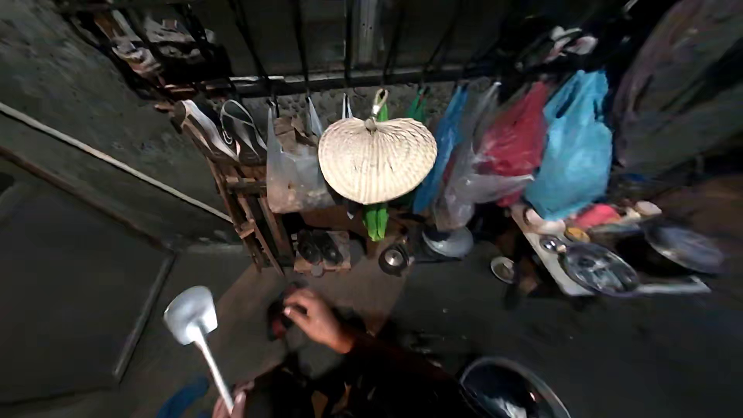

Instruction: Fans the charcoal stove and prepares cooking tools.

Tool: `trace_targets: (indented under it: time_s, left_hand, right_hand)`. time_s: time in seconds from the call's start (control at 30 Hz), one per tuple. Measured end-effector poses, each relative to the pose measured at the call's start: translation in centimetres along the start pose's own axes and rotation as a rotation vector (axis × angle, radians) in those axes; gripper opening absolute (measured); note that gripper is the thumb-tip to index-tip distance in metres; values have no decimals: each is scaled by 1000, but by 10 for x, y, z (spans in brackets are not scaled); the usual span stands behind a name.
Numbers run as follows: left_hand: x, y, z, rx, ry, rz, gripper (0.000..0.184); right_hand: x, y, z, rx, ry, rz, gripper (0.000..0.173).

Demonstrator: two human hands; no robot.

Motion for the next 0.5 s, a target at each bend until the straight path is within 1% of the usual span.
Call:
trace_targets:
  time_s: [0.03, 0.1, 0.13, 0.2, 0.27, 0.3, 0.37, 0.43, 0.47, 0.5]
  left_hand:
    - [0, 1, 11, 50, 16, -20, 35]
    - [5, 6, 41, 136, 66, -44, 32]
    - [11, 8, 59, 179, 100, -58, 31]
    - [20, 15, 96, 259, 146, -89, 31]
    - [35, 22, 133, 318, 201, -116, 29]
    - [41, 26, 150, 369, 239, -113, 31]
    - [47, 30, 181, 556, 286, -123, 39]
    - [48, 36, 209, 752, 298, -187, 53]
    - [52, 38, 222, 830, 300, -229, 61]
    - [59, 39, 233, 887, 307, -264, 65]
  right_hand:
    - [9, 26, 35, 89, 17, -101, 34]
    - [30, 65, 100, 250, 77, -265, 39]
    - [39, 80, 129, 297, 71, -303, 41]
    - [54, 105, 179, 307, 52, -297, 40]
    - [60, 126, 224, 217, 66, -261, 34]
    - [61, 132, 247, 160, 88, -242, 32]
    - [68, 132, 295, 62, 204, -257, 34]
    - [74, 117, 343, -89, 349, -283, 36]
    - [71, 103, 364, -150, 418, -265, 39]
    - [64, 87, 386, -199, 469, -193, 41]
Point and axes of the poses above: each hand's wrist, its own z-axis away from the middle knuckle, its own y-axis out of the palm, x = y × z, the point moved 1 cm from there along -z, towards the middle knuckle, and after that the axes turned 5 degrees about x, right-handed, at the moved point
